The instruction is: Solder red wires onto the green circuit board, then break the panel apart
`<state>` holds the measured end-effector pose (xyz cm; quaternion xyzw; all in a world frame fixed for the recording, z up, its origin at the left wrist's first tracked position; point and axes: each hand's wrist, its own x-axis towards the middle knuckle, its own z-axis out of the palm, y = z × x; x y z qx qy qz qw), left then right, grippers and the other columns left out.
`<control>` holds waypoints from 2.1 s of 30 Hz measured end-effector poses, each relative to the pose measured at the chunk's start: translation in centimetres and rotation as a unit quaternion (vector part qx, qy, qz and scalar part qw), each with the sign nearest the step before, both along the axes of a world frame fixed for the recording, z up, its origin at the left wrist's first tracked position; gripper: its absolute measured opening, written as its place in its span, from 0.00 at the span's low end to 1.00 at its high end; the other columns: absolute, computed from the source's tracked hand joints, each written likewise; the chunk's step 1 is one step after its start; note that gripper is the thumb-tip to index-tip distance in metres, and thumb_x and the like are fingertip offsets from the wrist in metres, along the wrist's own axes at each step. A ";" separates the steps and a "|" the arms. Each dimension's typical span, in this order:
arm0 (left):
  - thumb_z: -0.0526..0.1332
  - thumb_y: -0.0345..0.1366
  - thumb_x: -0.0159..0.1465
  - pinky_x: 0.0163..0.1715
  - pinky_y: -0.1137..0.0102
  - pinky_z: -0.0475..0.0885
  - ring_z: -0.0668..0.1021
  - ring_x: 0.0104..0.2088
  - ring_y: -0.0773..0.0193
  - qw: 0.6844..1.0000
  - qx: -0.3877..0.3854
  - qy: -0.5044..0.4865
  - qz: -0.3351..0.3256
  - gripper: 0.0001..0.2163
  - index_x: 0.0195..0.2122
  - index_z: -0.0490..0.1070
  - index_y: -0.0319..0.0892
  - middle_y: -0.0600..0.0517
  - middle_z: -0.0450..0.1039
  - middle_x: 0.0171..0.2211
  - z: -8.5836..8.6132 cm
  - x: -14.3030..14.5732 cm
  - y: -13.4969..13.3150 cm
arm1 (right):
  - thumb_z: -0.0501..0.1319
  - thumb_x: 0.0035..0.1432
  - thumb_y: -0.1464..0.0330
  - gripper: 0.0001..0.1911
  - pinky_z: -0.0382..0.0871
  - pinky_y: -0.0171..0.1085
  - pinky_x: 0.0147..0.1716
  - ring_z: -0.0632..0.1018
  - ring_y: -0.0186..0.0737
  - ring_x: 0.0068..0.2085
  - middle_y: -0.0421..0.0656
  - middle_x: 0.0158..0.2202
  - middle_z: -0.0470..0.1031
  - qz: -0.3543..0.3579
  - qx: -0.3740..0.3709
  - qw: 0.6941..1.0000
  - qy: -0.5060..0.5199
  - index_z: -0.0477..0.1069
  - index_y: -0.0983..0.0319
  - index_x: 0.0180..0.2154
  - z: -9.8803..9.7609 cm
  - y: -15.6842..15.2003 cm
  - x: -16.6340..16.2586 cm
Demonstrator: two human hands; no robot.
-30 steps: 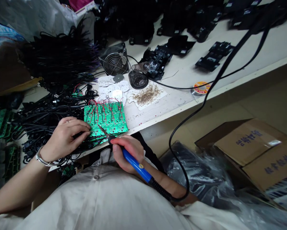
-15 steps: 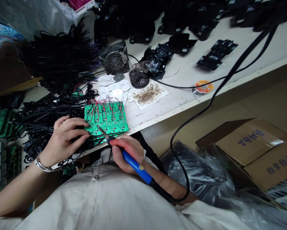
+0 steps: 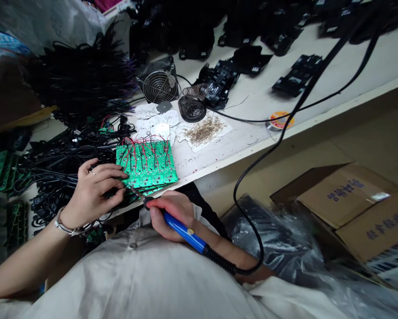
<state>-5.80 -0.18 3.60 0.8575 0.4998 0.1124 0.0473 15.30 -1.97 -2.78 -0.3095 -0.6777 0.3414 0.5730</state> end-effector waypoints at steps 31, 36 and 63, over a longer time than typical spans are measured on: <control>0.58 0.31 0.60 0.57 0.51 0.51 0.76 0.45 0.59 1.000 -0.005 0.010 -0.007 0.07 0.26 0.71 0.43 0.55 0.78 0.36 0.2 0.0 -0.1 | 0.56 0.56 0.78 0.13 0.73 0.39 0.30 0.76 0.37 0.27 0.38 0.22 0.73 -0.032 -0.041 0.998 0.043 0.70 0.59 0.41 -0.7 -0.4 0.6; 0.57 0.31 0.60 0.57 0.52 0.51 0.76 0.44 0.59 1.000 -0.002 0.013 -0.004 0.06 0.26 0.71 0.43 0.54 0.78 0.36 0.3 0.1 -0.2 | 0.56 0.56 0.77 0.12 0.73 0.39 0.30 0.76 0.37 0.27 0.39 0.22 0.73 -0.031 -0.043 0.997 0.051 0.70 0.59 0.41 -0.9 -0.5 0.5; 0.59 0.28 0.60 0.47 0.62 0.72 0.76 0.45 0.60 0.992 0.056 -0.065 -0.096 0.05 0.37 0.70 0.42 0.47 0.76 0.38 2.7 -2.5 -0.9 | 0.56 0.58 0.74 0.12 0.75 0.39 0.26 0.76 0.38 0.24 0.38 0.24 0.74 -0.067 -0.072 0.992 0.084 0.72 0.57 0.42 -2.3 0.0 0.6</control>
